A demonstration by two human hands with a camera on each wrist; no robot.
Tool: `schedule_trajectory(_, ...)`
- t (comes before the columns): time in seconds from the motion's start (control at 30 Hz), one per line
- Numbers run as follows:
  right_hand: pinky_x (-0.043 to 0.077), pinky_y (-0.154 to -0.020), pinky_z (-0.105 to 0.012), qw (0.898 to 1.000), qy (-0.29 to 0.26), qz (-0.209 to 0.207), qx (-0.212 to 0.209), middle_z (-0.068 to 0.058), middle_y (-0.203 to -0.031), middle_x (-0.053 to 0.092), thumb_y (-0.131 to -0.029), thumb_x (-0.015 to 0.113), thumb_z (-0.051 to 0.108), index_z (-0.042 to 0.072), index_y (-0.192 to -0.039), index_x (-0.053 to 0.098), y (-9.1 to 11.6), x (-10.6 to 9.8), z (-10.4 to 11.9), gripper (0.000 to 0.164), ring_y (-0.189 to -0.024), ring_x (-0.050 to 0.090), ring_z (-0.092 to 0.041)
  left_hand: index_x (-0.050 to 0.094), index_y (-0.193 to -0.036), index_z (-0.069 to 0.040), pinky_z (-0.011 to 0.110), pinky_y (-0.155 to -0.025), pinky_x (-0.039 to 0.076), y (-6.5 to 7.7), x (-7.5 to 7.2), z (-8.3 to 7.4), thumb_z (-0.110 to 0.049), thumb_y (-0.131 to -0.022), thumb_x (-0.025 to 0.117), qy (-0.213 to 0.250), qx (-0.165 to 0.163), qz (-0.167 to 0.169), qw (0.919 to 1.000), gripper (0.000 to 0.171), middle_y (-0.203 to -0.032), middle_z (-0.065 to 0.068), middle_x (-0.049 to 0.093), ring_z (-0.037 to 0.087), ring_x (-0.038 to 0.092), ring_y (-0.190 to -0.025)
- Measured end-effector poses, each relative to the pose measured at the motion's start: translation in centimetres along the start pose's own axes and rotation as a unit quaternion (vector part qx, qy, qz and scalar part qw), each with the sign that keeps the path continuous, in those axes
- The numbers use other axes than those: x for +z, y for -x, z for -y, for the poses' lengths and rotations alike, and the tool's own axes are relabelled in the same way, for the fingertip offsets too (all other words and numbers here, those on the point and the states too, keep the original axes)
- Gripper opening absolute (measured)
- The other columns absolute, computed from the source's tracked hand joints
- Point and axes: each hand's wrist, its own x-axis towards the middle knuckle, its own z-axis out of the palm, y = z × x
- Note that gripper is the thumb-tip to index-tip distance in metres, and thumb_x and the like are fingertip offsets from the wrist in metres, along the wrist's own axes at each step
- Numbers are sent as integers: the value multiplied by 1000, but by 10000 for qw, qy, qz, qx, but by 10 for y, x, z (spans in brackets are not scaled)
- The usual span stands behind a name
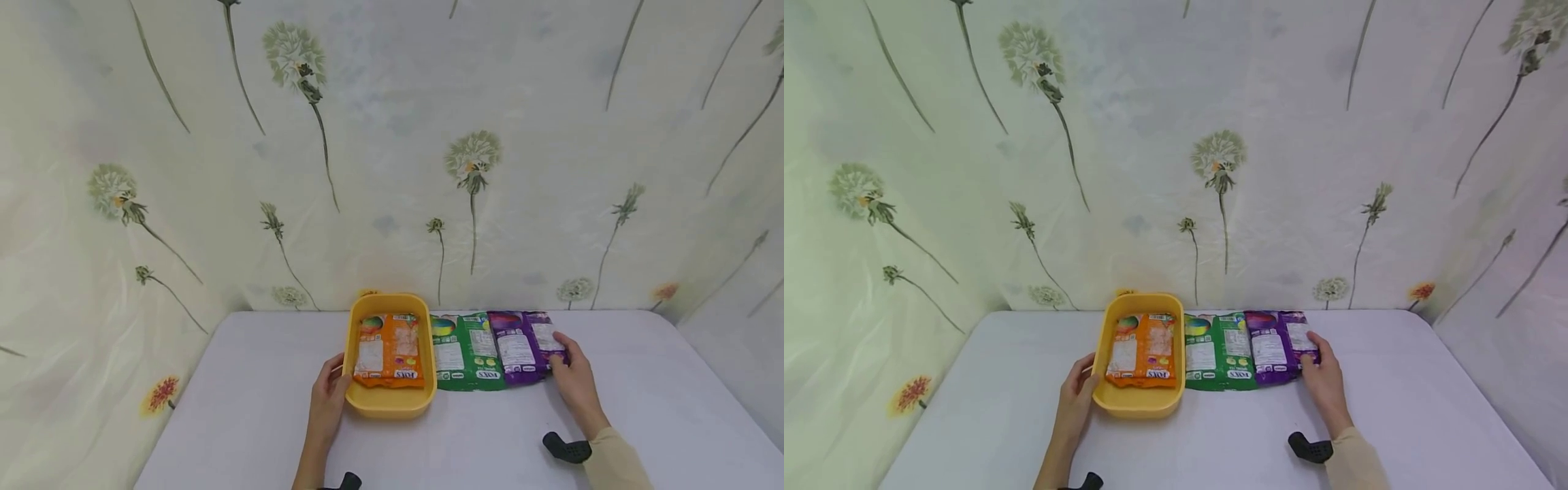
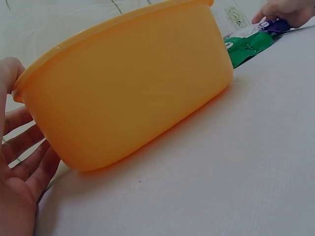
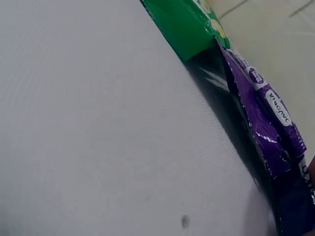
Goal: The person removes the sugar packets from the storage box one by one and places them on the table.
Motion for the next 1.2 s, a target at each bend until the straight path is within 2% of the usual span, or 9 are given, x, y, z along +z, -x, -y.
schedule_trajectory(0.1,17,-114,-58,9997,161,-40,-176,-26,-154,18,-96,32,11,6,-149,21,0,0,-2,55,-142,15,-45,50,-133,-18,17,-95,47,-4,2,11,-17,-95,53,-31,70,-86,9999,39,-134,7,52,22,54,-120)
schedule_trajectory(0.3,18,-113,-60,9982,298,-122,-508,-29,-151,22,-96,33,10,3,-148,26,3,-2,-5,53,-140,18,-47,50,-132,-20,20,-96,48,-4,3,10,-16,-95,53,-61,31,-141,9999,38,-133,5,52,21,54,-120)
schedule_trajectory(0.47,20,-112,-59,9984,230,-154,-493,-28,-152,22,-96,34,9,6,-148,26,5,-5,-5,53,-140,21,-47,50,-132,-21,20,-95,49,-3,4,8,-16,-94,53,-28,-60,-114,9999,38,-133,4,52,21,54,-119)
schedule_trajectory(0.73,31,-109,-55,9992,-269,-204,-224,-19,-154,25,-97,35,13,12,-149,24,9,-5,1,53,-140,26,-39,50,-133,-17,21,-95,49,-4,3,9,-15,-95,52,16,3,-105,9999,38,-133,8,52,23,54,-119)
schedule_trajectory(0.93,28,-112,-54,9977,-567,-254,-256,-16,-154,27,-98,37,14,12,-148,27,17,-5,10,51,-143,22,-35,49,-133,-20,22,-97,48,-5,2,9,-17,-95,52,-21,-86,-45,10000,38,-134,6,51,22,53,-121)
schedule_trajectory(1.1,21,-116,-51,9953,-848,-330,-326,-14,-154,28,-98,40,14,13,-146,32,21,-7,19,49,-145,18,-31,49,-134,-20,22,-97,48,-4,2,9,-17,-95,52,39,-76,-27,10000,39,-134,6,51,23,53,-121)
schedule_trajectory(1.2,24,-116,-49,9949,-851,-379,-388,-13,-153,30,-97,41,12,12,-145,35,22,-6,26,48,-144,21,-30,49,-134,-19,22,-97,48,-3,2,10,-16,-95,52,56,-67,-40,10000,39,-134,8,51,24,53,-121)
